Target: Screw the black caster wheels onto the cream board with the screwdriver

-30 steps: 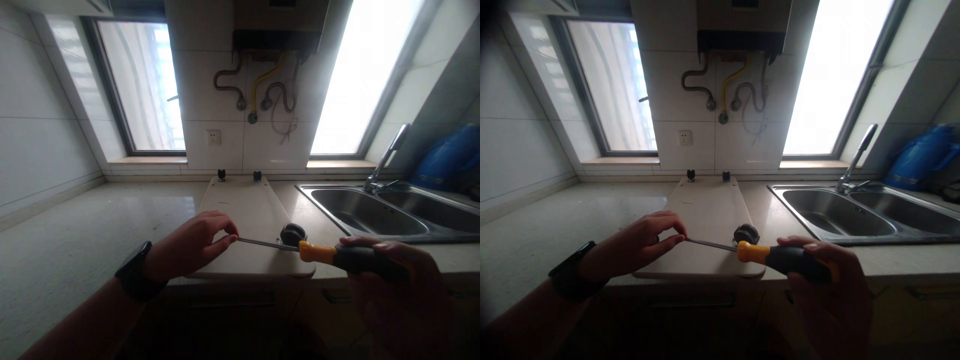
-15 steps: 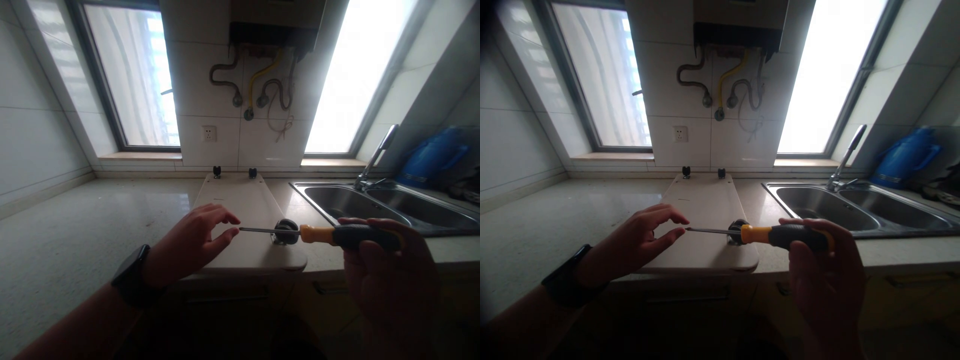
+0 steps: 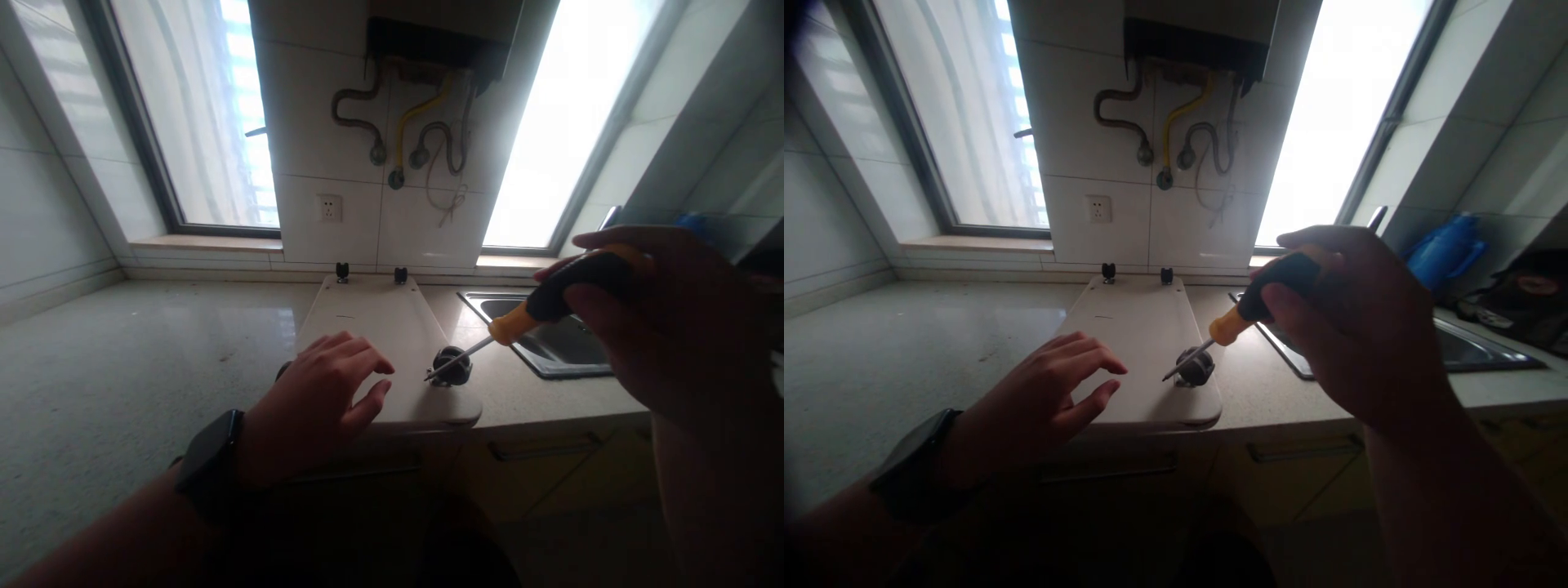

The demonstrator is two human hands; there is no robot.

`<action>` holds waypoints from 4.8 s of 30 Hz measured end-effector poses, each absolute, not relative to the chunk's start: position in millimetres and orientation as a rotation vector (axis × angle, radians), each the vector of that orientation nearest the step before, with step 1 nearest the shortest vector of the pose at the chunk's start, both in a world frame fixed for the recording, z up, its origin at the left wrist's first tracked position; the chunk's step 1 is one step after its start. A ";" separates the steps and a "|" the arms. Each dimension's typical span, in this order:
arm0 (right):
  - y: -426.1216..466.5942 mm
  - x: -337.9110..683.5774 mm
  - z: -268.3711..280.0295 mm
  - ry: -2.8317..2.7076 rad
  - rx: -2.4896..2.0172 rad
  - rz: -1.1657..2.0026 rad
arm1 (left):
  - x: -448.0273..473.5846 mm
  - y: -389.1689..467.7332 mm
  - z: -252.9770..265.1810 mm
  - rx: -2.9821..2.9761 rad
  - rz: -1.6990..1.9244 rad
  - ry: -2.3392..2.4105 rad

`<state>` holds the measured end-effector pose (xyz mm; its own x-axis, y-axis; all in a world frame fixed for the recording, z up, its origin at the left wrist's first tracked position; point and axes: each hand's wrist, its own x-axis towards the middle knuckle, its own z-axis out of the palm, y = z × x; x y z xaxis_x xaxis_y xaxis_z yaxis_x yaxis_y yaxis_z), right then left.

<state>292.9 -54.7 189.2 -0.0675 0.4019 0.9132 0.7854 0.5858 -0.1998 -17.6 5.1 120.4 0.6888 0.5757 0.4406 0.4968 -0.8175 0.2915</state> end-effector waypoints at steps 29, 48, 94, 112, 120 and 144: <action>-43.0 242.3 221.1 -2.144 -1.201 -0.336 | -16.6 9.7 106.4 2.998 0.598 0.772; -43.0 243.7 222.7 -2.254 -1.043 -0.265 | -14.3 7.5 106.2 3.041 0.587 0.772; -44.5 252.1 218.7 -2.155 -1.181 -0.494 | -10.1 15.2 92.5 3.695 0.557 0.376; -26.0 222.5 227.6 -2.134 -1.364 -0.533 | 25.4 6.5 106.2 3.429 0.714 0.614; -10.6 219.6 227.6 -2.103 -1.411 -0.491 | 49.0 17.5 120.2 2.374 1.098 0.873; 5.1 294.6 142.8 -2.499 -1.464 0.247 | 59.1 22.5 127.5 2.350 1.116 0.752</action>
